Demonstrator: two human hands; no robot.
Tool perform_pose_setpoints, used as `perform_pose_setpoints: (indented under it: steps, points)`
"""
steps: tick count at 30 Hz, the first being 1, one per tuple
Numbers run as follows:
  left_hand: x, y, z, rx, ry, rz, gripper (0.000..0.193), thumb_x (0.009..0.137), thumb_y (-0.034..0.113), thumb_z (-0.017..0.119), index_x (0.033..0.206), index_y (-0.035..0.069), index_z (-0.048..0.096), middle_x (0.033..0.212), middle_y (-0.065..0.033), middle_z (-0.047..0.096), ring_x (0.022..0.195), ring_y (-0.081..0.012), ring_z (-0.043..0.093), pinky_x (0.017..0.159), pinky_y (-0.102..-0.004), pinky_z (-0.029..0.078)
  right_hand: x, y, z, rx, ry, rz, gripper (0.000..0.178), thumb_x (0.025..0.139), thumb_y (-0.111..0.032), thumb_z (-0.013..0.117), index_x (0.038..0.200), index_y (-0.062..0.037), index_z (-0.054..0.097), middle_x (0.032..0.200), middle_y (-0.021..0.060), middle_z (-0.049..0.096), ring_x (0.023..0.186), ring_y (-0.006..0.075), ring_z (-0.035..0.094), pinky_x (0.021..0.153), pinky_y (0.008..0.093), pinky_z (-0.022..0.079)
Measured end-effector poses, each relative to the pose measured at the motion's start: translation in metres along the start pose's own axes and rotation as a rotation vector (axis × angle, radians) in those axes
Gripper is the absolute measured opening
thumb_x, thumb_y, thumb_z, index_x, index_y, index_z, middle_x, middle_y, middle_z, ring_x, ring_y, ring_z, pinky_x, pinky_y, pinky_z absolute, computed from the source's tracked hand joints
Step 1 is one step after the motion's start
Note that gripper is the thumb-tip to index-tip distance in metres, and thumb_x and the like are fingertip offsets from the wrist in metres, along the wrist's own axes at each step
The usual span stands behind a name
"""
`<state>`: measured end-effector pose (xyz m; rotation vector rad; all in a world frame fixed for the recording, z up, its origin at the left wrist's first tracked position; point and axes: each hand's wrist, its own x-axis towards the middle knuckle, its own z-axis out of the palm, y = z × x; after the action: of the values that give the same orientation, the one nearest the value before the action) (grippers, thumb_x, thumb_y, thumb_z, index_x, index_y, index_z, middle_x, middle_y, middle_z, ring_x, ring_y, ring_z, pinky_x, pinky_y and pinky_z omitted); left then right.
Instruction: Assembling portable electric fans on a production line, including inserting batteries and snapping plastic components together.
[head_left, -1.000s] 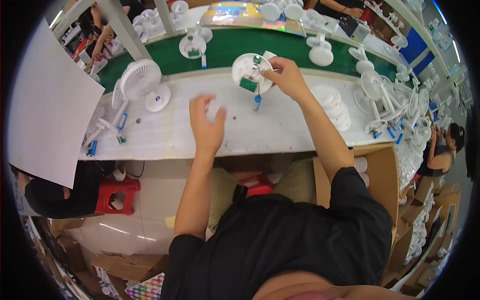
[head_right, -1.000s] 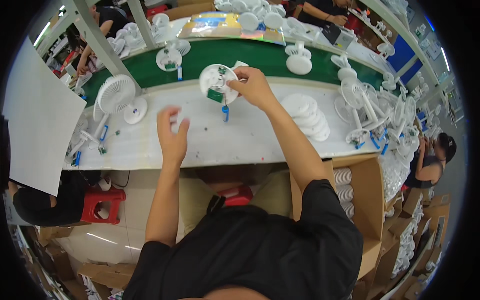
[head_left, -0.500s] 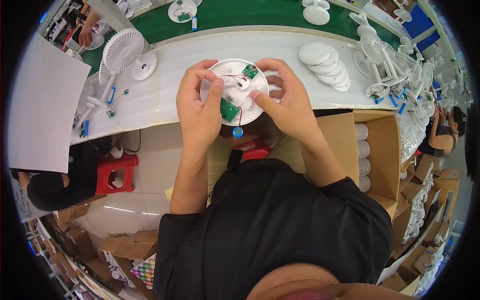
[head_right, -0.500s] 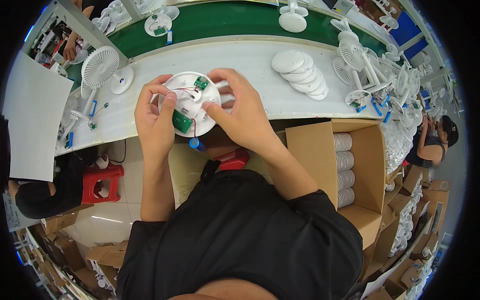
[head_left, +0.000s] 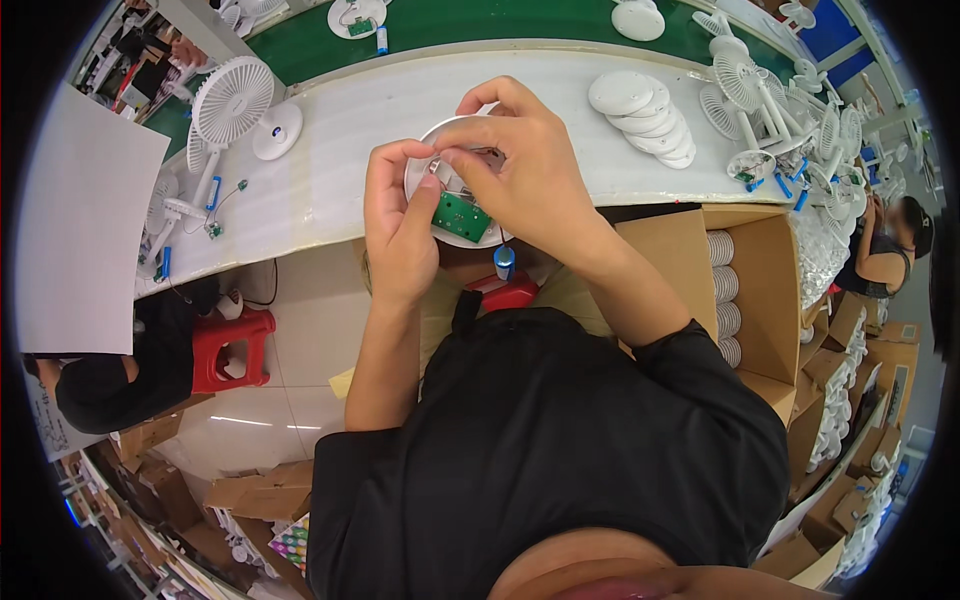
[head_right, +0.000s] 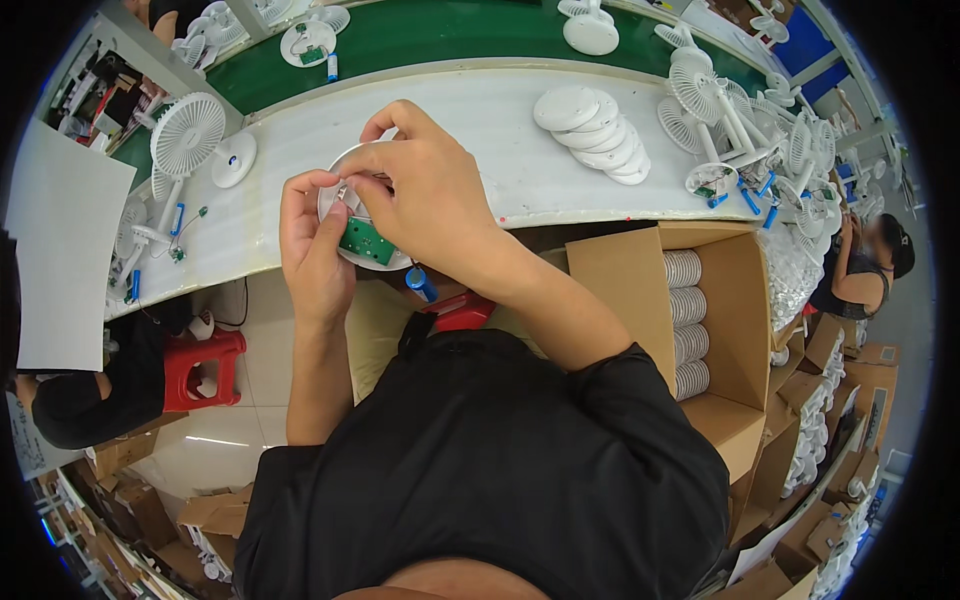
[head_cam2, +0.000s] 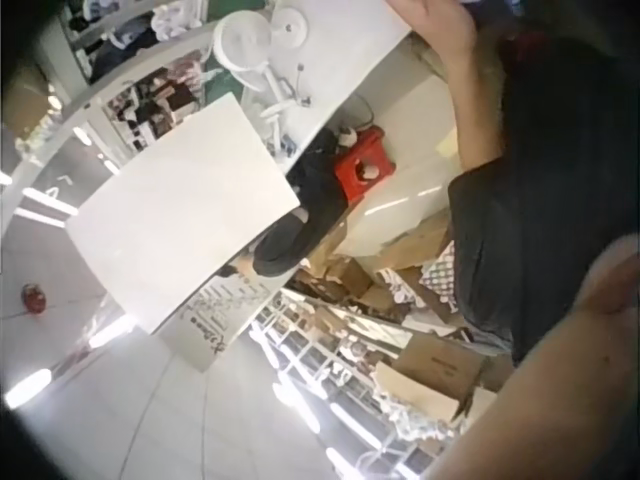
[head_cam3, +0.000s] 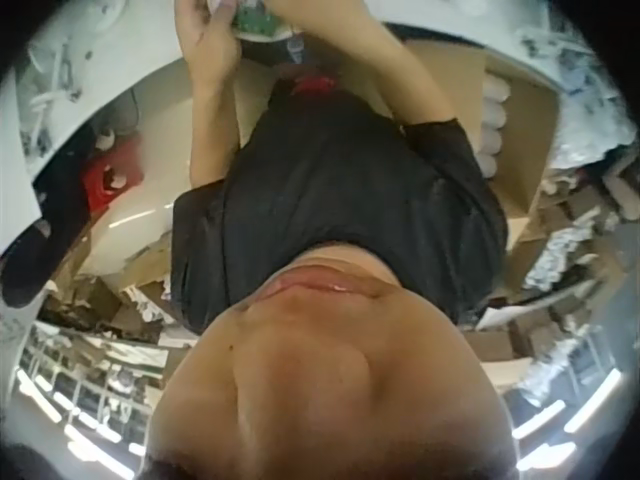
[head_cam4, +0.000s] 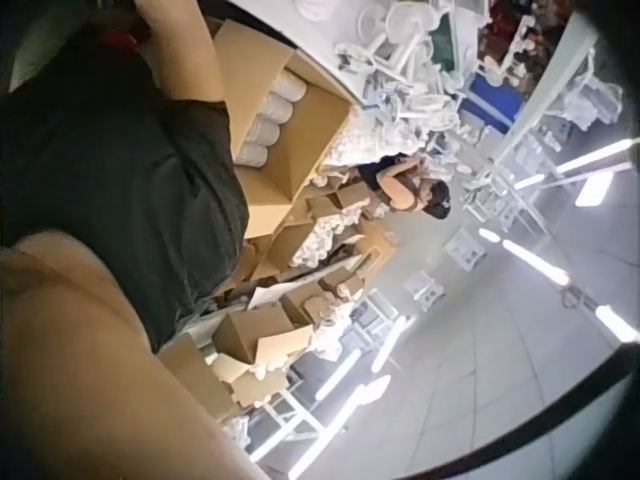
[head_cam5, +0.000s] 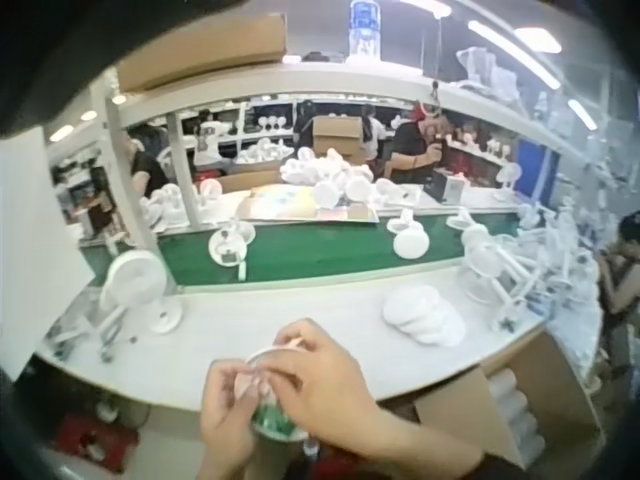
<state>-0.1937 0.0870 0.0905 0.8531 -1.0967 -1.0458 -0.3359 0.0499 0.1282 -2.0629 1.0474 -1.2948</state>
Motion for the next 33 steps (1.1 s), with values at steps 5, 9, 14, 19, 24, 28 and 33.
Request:
perform_pose_setpoints:
  steps: [5,9,14,19,24,28,33]
  points:
    - [0.013,0.024,-0.019,0.174,-0.150,-0.090,0.017,0.092,0.000,0.054,0.108,0.003,0.057,0.093,-0.0060,0.060,0.078,-0.0092,0.050,0.070,-0.0193,0.042,0.008,0.004,-0.004,-0.029,-0.026,-0.028,0.011,0.078,-0.004,0.068,0.087,-0.0062,0.074,0.100,0.0059,0.058,0.072,0.0166,0.053,0.064,0.0269,0.044]
    - [0.022,0.029,-0.022,0.294,-0.219,-0.136,0.014,0.092,0.000,0.054,0.104,0.002,0.059,0.087,-0.0055,0.061,0.074,-0.0087,0.050,0.068,-0.0195,0.041,0.019,0.013,-0.009,-0.017,-0.008,-0.110,0.013,0.080,-0.002,0.067,0.091,-0.0044,0.074,0.098,0.0059,0.058,0.074,0.0149,0.052,0.064,0.0264,0.043]
    - [0.024,0.021,-0.016,0.323,-0.104,-0.056,0.010,0.091,0.000,0.055,0.100,0.000,0.060,0.086,-0.0072,0.063,0.070,-0.0103,0.050,0.064,-0.0214,0.042,0.004,0.019,-0.029,-0.056,0.215,-0.142,0.017,0.082,-0.009,0.066,0.099,-0.0037,0.068,0.084,0.0054,0.059,0.071,0.0149,0.054,0.063,0.0272,0.044]
    - [0.022,0.009,-0.006,0.355,0.028,0.091,0.009,0.092,0.001,0.055,0.100,0.000,0.060,0.086,-0.0068,0.062,0.070,-0.0100,0.049,0.062,-0.0207,0.041,-0.069,0.007,-0.044,0.830,-0.051,0.853,0.018,0.100,-0.018,0.054,0.115,-0.0073,0.051,0.085,0.0101,0.060,0.070,0.0134,0.056,0.064,0.0227,0.047]
    - [0.014,0.008,-0.003,0.358,0.006,0.150,0.008,0.093,0.002,0.055,0.099,0.000,0.059,0.084,-0.0058,0.060,0.069,-0.0097,0.049,0.061,-0.0204,0.041,-0.082,0.019,-0.007,1.287,0.235,0.897,0.015,0.101,-0.015,0.052,0.113,-0.0056,0.051,0.093,0.0100,0.060,0.076,0.0146,0.058,0.069,0.0252,0.049]
    - [0.011,0.007,-0.005,0.403,0.052,0.162,0.008,0.094,0.002,0.054,0.099,0.000,0.059,0.083,-0.0049,0.058,0.069,-0.0095,0.048,0.061,-0.0204,0.040,-0.071,0.022,0.005,1.341,0.398,0.752,0.015,0.101,-0.012,0.052,0.115,-0.0060,0.051,0.100,0.0100,0.063,0.086,0.0158,0.062,0.071,0.0241,0.048]
    - [0.009,0.006,0.001,0.398,0.048,0.112,0.008,0.095,0.003,0.054,0.099,0.000,0.059,0.081,-0.0038,0.056,0.068,-0.0090,0.047,0.059,-0.0201,0.040,-0.051,0.019,0.011,0.662,0.674,0.227,0.017,0.101,-0.014,0.053,0.116,-0.0053,0.051,0.098,0.0084,0.063,0.089,0.0141,0.060,0.075,0.0239,0.047]
